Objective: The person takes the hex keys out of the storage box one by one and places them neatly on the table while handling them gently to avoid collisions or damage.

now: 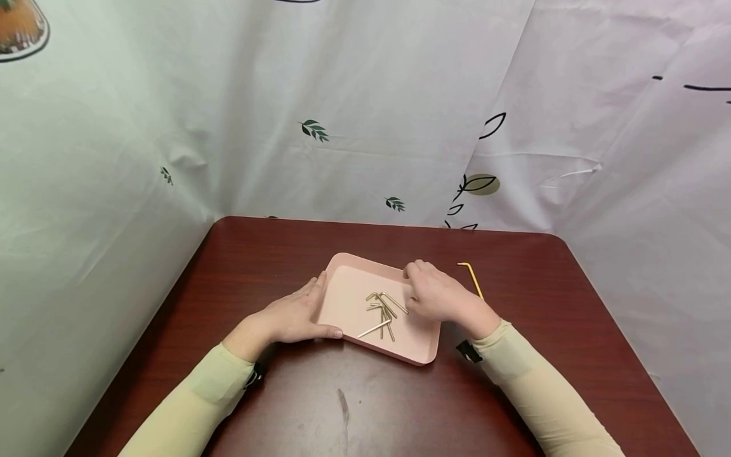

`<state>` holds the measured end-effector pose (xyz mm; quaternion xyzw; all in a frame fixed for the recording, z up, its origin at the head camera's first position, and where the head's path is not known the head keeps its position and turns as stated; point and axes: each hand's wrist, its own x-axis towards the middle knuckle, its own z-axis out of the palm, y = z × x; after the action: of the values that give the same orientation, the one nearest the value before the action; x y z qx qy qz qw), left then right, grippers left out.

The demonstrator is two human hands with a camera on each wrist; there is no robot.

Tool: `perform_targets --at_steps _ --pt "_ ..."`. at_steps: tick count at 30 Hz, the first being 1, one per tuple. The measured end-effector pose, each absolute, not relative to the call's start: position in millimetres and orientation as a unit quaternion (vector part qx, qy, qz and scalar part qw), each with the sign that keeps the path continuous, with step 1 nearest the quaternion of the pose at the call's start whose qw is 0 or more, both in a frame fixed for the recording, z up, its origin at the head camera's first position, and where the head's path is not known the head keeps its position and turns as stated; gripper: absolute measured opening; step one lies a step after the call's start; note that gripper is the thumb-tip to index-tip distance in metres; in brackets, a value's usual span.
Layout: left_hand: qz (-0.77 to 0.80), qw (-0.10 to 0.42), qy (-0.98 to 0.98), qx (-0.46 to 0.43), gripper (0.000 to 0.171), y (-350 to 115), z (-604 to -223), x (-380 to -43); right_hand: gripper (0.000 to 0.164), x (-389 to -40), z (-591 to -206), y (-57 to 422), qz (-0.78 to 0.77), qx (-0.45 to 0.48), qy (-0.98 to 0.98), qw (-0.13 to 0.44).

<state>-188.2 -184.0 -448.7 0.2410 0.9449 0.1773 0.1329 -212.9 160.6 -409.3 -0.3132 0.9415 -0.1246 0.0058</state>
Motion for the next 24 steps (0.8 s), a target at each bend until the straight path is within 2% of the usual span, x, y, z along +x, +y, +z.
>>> perform_targets --at_steps 10,24 --pt "0.185 0.131 0.944 0.239 0.139 -187 -448 -188 0.037 -213 -412 154 -0.124 -0.323 0.938 0.006" --pt "0.189 0.126 0.942 0.247 0.136 -185 -450 -186 0.039 -213 -419 146 -0.111 -0.326 0.938 0.036"
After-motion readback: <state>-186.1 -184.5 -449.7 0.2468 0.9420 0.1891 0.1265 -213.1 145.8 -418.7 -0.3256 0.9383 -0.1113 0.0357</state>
